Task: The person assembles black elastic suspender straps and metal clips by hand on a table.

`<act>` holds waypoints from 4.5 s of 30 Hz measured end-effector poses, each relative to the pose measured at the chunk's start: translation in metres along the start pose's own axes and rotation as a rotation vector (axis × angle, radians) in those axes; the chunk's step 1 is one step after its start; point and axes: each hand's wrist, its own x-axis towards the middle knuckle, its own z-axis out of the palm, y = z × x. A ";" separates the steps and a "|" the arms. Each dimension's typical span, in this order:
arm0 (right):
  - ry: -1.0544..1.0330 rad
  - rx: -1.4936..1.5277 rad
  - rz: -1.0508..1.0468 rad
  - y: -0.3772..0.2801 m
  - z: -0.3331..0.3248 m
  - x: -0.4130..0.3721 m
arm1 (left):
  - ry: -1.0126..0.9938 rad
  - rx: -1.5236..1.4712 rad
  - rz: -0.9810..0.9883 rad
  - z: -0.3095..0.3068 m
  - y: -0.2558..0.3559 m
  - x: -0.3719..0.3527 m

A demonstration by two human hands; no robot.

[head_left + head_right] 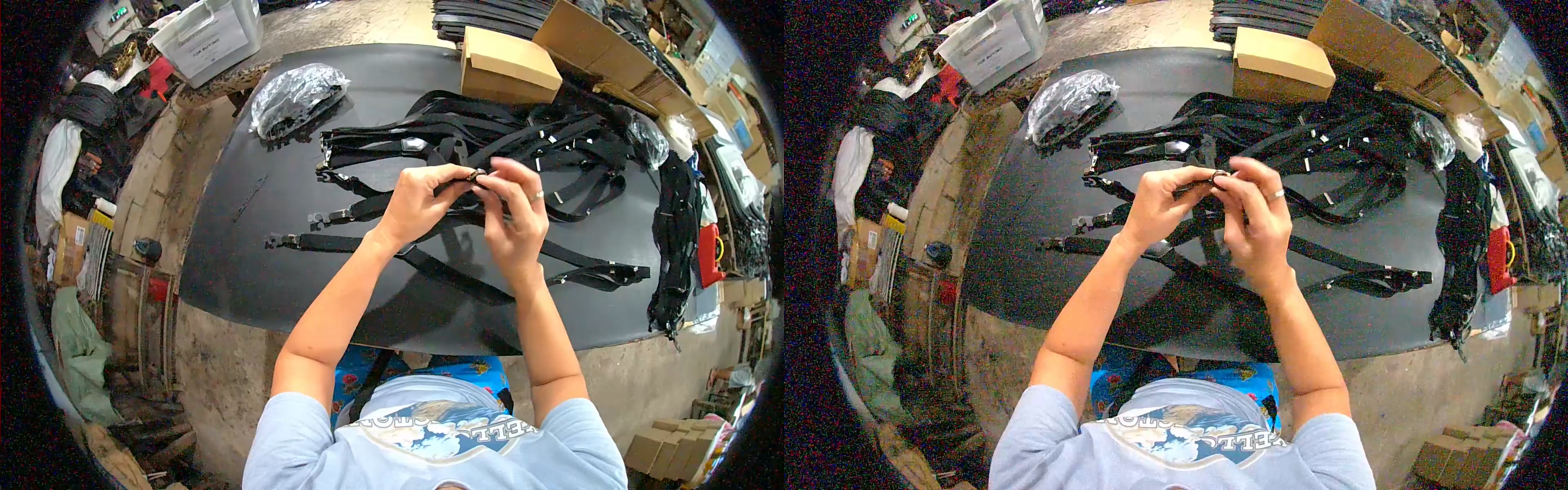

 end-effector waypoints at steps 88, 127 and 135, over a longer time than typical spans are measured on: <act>-0.463 0.251 0.227 -0.004 -0.038 0.009 | -0.094 0.060 0.151 0.009 0.020 -0.039; -0.766 -0.050 -0.289 0.104 0.139 0.052 | 0.431 -0.240 -0.779 -0.092 -0.019 -0.134; -0.995 -0.166 -0.774 0.136 0.179 0.068 | 0.396 -0.251 -0.702 -0.090 -0.025 -0.148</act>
